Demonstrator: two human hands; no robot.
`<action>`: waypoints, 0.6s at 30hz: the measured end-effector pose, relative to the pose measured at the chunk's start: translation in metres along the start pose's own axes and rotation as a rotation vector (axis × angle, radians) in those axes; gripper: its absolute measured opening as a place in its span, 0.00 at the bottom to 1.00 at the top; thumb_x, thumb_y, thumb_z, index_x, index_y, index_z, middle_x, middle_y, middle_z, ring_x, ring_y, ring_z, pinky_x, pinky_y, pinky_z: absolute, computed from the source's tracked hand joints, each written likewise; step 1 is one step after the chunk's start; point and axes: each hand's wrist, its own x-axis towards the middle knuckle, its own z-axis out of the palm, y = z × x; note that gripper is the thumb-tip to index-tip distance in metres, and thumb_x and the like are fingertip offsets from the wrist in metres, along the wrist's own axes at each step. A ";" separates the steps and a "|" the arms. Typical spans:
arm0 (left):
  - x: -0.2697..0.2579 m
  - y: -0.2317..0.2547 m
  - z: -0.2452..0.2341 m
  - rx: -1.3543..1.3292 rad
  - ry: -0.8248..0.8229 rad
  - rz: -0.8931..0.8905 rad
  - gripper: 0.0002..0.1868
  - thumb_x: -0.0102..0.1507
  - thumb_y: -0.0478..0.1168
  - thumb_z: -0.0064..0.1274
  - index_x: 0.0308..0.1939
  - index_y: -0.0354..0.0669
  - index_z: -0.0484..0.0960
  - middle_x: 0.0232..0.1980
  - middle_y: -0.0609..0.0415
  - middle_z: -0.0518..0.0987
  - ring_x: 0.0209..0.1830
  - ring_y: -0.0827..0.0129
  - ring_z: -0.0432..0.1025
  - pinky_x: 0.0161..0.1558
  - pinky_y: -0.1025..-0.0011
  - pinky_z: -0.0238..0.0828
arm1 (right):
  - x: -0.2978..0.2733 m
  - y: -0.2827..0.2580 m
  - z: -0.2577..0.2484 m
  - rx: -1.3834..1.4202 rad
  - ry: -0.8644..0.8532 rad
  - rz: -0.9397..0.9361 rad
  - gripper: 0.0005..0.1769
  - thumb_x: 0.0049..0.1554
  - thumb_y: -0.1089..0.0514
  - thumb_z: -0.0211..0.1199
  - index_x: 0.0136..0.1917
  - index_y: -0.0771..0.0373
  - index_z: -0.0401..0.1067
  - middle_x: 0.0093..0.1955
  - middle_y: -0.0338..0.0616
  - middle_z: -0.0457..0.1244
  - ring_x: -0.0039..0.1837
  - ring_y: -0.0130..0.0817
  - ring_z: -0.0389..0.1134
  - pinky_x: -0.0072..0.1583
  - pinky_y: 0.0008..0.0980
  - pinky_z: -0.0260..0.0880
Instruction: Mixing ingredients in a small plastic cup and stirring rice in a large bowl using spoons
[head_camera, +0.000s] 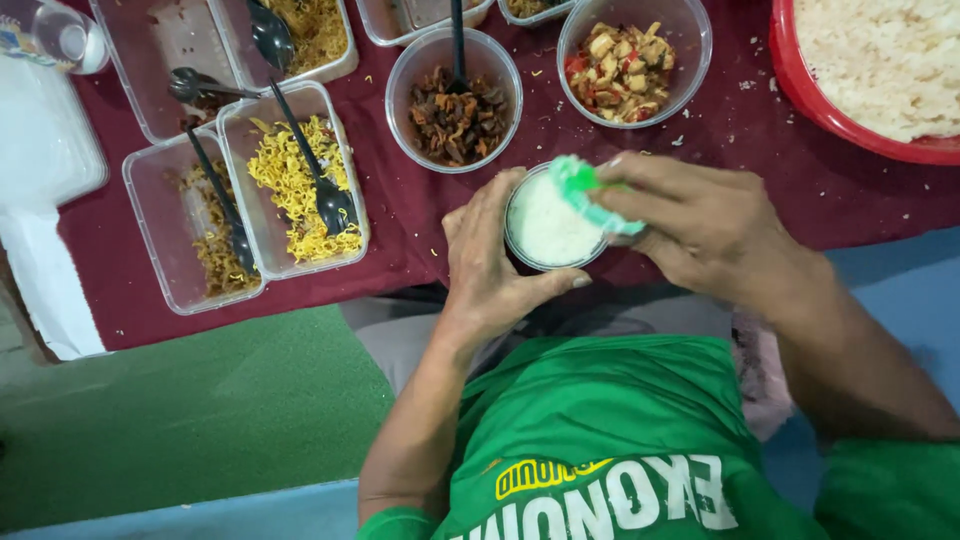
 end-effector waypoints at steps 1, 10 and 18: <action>0.001 0.001 -0.001 -0.002 -0.005 0.001 0.58 0.47 0.66 0.70 0.71 0.43 0.62 0.71 0.51 0.73 0.72 0.58 0.68 0.68 0.58 0.56 | -0.005 -0.001 0.004 -0.001 0.001 0.005 0.16 0.61 0.63 0.70 0.62 0.69 0.76 0.65 0.55 0.67 0.63 0.49 0.73 0.64 0.40 0.74; 0.001 0.004 -0.002 0.007 0.010 -0.007 0.58 0.46 0.67 0.70 0.71 0.45 0.62 0.70 0.52 0.73 0.72 0.61 0.68 0.69 0.59 0.55 | -0.015 -0.020 0.032 -0.451 0.153 0.144 0.19 0.65 0.47 0.72 0.59 0.64 0.78 0.55 0.40 0.73 0.52 0.29 0.74 0.47 0.28 0.70; 0.001 0.005 -0.003 0.012 -0.022 -0.014 0.64 0.45 0.72 0.65 0.74 0.41 0.58 0.74 0.47 0.70 0.75 0.56 0.65 0.70 0.56 0.55 | -0.001 0.007 0.025 -0.479 0.046 0.061 0.19 0.66 0.49 0.73 0.65 0.58 0.76 0.41 0.37 0.64 0.42 0.35 0.69 0.44 0.34 0.67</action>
